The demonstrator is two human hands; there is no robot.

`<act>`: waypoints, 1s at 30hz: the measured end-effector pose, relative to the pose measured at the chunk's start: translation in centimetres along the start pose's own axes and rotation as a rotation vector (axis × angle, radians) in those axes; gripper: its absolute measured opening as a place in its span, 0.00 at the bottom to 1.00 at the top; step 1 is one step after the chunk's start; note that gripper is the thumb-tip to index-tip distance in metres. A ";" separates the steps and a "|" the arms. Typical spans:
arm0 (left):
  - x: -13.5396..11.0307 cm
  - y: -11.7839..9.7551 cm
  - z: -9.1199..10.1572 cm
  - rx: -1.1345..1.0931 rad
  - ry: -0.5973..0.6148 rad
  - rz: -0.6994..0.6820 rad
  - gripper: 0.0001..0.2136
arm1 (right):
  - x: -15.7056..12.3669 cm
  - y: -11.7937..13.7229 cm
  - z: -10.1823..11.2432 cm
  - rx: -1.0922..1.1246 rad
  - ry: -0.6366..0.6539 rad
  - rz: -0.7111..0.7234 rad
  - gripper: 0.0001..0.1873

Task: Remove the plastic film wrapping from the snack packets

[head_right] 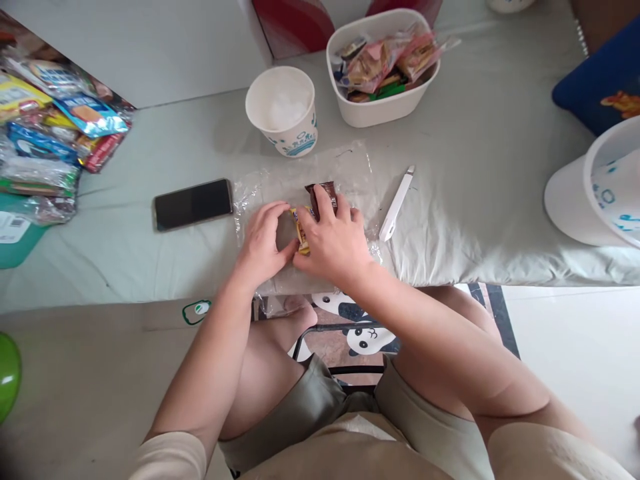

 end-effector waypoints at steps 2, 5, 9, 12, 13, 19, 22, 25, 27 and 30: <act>0.0 0.2 -0.1 0.004 0.003 0.021 0.30 | 0.0 -0.5 0.6 0.030 -0.008 0.008 0.31; 0.2 0.1 -0.2 0.019 0.020 0.049 0.28 | -0.1 -0.9 0.9 0.052 -0.034 0.007 0.29; 0.5 -0.2 -0.1 0.064 0.056 0.070 0.17 | -0.5 0.8 0.2 -0.008 -0.078 0.096 0.31; 0.7 -0.3 -0.1 0.100 0.055 0.093 0.17 | -0.7 1.2 -0.3 -0.004 -0.100 0.116 0.32; 0.7 -0.3 -0.1 0.101 0.053 0.097 0.18 | -0.7 0.9 -0.3 0.026 -0.109 0.122 0.31; 0.5 -0.6 0.2 0.037 0.034 0.081 0.21 | 0.4 -4.5 0.8 0.502 -0.233 0.081 0.29; 0.3 -0.6 0.3 0.006 0.042 0.080 0.21 | 0.5 -8.2 1.2 0.923 -0.304 0.039 0.27; 0.3 -0.5 0.4 -0.018 0.033 0.088 0.20 | -0.7 -11.1 2.9 1.216 -0.439 0.037 0.29; 0.5 -0.6 0.8 -0.052 -0.018 0.076 0.17 | -1.9 -12.8 5.2 1.216 -0.614 0.044 0.33; 0.9 -1.1 1.9 -0.087 -0.138 0.040 0.14 | -1.8 -14.1 9.3 1.004 -0.785 0.057 0.38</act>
Point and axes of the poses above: each hand's wrist, its own x-axis towards the middle knuckle, its own z-axis out of the back of the hand, y = z × x, the point moved 8 cm from there along x, towards the middle knuckle, and after that the axes turned 9 degrees about y, right-handed, at the moved point
